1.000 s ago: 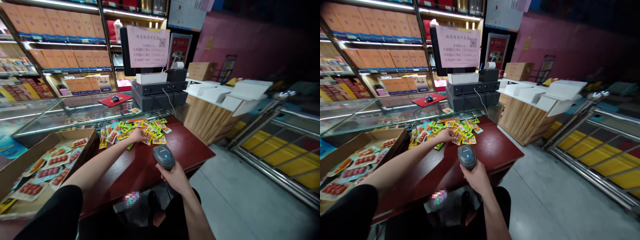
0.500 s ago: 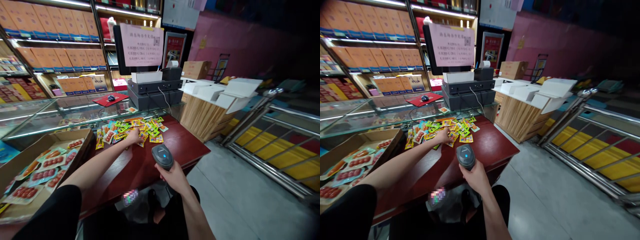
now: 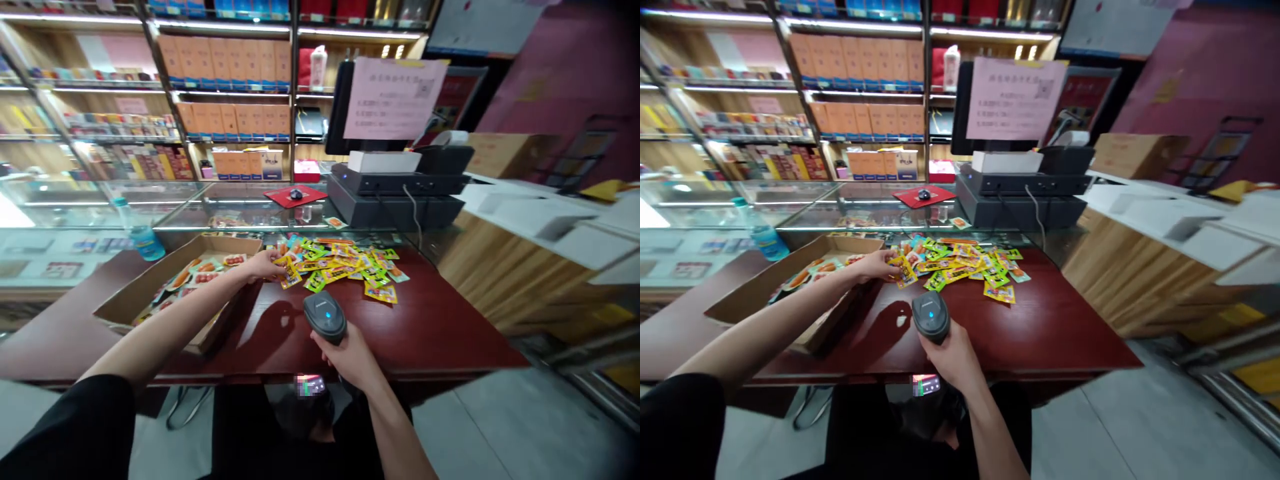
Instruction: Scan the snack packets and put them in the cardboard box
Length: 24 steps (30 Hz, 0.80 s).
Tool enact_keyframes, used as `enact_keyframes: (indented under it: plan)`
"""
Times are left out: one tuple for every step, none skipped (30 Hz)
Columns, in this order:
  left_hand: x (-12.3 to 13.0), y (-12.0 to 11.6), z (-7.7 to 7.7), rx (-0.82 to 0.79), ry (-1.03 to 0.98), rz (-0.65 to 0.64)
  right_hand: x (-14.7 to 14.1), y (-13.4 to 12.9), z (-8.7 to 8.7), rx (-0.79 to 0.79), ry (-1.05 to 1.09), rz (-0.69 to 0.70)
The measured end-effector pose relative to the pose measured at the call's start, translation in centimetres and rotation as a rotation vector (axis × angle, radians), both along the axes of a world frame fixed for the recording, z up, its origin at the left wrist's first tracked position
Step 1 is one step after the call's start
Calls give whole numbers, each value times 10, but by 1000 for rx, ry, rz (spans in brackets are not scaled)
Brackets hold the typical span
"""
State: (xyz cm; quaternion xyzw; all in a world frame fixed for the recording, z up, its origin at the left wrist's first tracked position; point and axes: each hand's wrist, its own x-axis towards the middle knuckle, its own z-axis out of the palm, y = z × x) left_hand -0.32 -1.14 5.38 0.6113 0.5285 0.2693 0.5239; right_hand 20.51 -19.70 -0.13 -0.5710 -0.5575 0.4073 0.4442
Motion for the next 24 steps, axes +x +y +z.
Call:
enact_keyframes:
  plan:
    - [-10,-5,2,-16,-39,13,-7,2,1,10,-2,27]
    - [-19,-10,3,-27,-74,21,-14,4,2,22,-1,54]
    - [-26,-14,4,-36,-103,27,-19,6,3,34,3,79]
    - [-33,-17,4,-40,-122,33,-24,7,3,44,8,101]
    - [-38,-19,5,-40,-134,41,-28,8,3,52,11,117]
    - [-42,-21,5,-38,-140,46,-30,9,3,57,13,128]
    - [-45,-22,6,-34,-141,51,-32,10,2,58,13,135]
    - [-47,-23,7,-30,-137,57,-34,10,1,56,13,137]
    - [-48,-23,7,-28,-132,57,-35,11,0,51,11,137]
    - [-48,-24,8,-26,-130,53,-35,12,-2,44,9,136]
    - [-48,-24,9,-25,-128,46,-35,12,-4,36,8,134]
    - [-47,-24,10,-27,-130,38,-35,13,-6,29,10,132]
    - [-46,-23,10,-30,-133,32,-35,13,-7,24,14,132]
    - [-44,-23,11,-32,-137,26,-34,14,-8,21,21,134]
    - [-43,-23,11,-32,-140,23,-34,14,-9,20,30,137]
    - [-41,-22,11,-31,-139,23,-33,14,-9,22,36,139]
    - [-40,-22,10,-29,-136,25,-33,14,-9,24,41,141]
    - [-39,-22,10,-25,-130,28,-33,14,-8,25,43,142]
    - [-38,-21,10,-20,-120,32,-32,13,-7,27,42,141]
    - [-39,-21,11,-17,-113,33,-32,13,-6,27,40,139]
    - [-40,-20,11,-14,-108,34,-32,12,-5,27,37,139]
    - [-43,-19,13,-10,-107,37,-32,12,-3,27,33,139]
    - [-48,-17,15,-4,-109,46,-32,12,-2,27,27,139]
    - [-54,-14,17,2,-111,61,-32,12,-2,29,19,141]
